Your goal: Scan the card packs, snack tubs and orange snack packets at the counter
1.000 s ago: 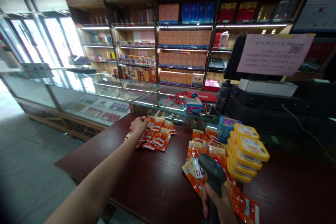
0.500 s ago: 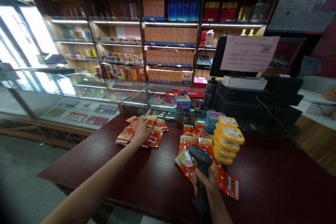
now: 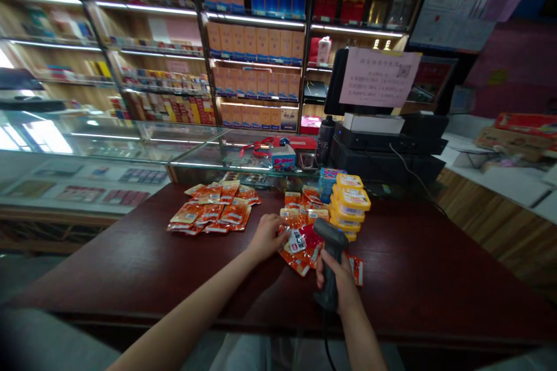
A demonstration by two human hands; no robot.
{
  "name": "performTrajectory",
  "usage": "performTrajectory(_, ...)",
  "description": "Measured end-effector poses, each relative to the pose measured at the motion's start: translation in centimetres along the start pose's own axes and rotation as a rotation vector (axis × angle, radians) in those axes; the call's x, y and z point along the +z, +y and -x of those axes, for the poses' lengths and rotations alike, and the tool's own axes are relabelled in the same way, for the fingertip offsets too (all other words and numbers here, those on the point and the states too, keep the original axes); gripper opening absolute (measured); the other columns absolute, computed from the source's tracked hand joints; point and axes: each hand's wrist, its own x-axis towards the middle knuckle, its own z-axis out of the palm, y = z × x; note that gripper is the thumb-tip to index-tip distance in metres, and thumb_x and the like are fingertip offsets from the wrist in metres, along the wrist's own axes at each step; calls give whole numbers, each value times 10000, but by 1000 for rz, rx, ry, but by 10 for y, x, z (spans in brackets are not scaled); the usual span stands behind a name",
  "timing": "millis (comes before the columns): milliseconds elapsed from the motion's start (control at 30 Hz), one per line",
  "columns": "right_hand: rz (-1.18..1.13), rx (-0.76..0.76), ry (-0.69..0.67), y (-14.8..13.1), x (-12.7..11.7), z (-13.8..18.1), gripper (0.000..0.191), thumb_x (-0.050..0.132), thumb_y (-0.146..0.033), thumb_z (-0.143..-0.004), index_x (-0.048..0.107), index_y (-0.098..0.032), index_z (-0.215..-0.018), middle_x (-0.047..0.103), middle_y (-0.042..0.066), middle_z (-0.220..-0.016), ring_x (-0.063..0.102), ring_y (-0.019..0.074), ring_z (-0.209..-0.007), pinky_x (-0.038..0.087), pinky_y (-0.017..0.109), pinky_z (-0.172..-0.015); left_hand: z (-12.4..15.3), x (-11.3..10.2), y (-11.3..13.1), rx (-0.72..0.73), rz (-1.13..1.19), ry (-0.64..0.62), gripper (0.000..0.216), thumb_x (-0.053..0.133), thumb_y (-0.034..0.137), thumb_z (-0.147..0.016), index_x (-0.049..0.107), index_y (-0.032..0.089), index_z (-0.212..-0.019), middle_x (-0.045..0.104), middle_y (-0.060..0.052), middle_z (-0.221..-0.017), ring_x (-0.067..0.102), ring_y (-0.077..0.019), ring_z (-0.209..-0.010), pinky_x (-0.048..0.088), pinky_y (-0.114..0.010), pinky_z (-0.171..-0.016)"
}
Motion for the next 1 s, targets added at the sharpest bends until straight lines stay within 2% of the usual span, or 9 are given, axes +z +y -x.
performTrajectory(200, -13, -38, 19, -8, -9, 7, 373, 739, -454, -712, 558, -209, -926, 527, -82, -555, 418, 58, -385, 361, 168, -357, -4, 19, 20, 88, -53, -104, 489, 692, 550, -685, 665, 228, -1052, 644, -104, -1070, 517, -297, -1073, 389, -411, -916)
performTrajectory(300, -6, -47, 37, -11, -9, 13, 383, 743, -455, -704, 558, -204, -926, 527, -83, -552, 421, 55, -371, 364, 168, -348, -7, 22, 27, 51, -88, -146, 510, 713, 522, -667, 658, 221, -1075, 649, -115, -1063, 521, -317, -1079, 399, -426, -903)
performTrajectory(433, 10, -42, 53, -14, -6, 19, 390, 752, -452, -695, 558, -197, -916, 531, -83, -533, 428, 54, -358, 364, 162, -338, -10, 23, 33, 1, -74, -100, 615, 810, 430, -547, 647, 203, -1095, 615, -134, -1123, 525, -330, -1086, 407, -424, -908)
performTrajectory(500, 19, -29, 67, -17, -3, 21, 393, 756, -449, -693, 560, -191, -917, 537, -82, -530, 437, 57, -357, 373, 164, -337, -12, 23, 32, -27, 31, -100, 546, 820, 353, -528, 662, 195, -1027, 635, -112, -1062, 569, -295, -1010, 432, -391, -872)
performTrajectory(567, 29, -13, 82, -20, 1, 22, 403, 758, -447, -694, 567, -185, -932, 546, -79, -536, 453, 62, -362, 385, 169, -340, -13, 21, 24, -82, 193, -109, 327, 770, 290, -593, 671, 193, -890, 662, -62, -908, 609, -237, -865, 457, -345, -790)
performTrajectory(633, 27, 12, 96, -24, 7, 24, 405, 765, -444, -692, 567, -187, -934, 556, -77, -553, 472, 66, -388, 418, 182, -367, -13, 18, 12, -153, 365, -54, 176, 710, 269, -660, 648, 184, -800, 656, -27, -785, 611, -194, -743, 463, -309, -708)
performTrajectory(767, 34, 25, 84, -29, 27, 29, 430, 788, -451, -669, 559, -197, -930, 574, -70, -603, 507, 75, -476, 494, 221, -479, -7, 8, -18, -231, 601, 198, 228, 685, 317, -694, 595, 169, -842, 652, -14, -769, 607, -173, -706, 467, -285, -661)
performTrajectory(933, 233, 11, 5, -24, 60, 31, 438, 749, -531, -665, 514, -197, -826, 521, -83, -505, 400, 53, -357, 327, 170, -332, 7, -2, -43, -239, 596, 395, 304, 705, 349, -686, 574, 174, -896, 658, -23, -835, 617, -178, -765, 478, -305, -729)
performTrajectory(1000, 317, 24, -49, -18, 69, 30, 452, 731, -550, -667, 513, -196, -844, 488, -94, -440, 375, 60, -333, 305, 176, -321, 10, -2, -47, -268, 579, 463, 318, 702, 353, -695, 577, 172, -925, 663, -38, -862, 624, -187, -786, 480, -319, -750)
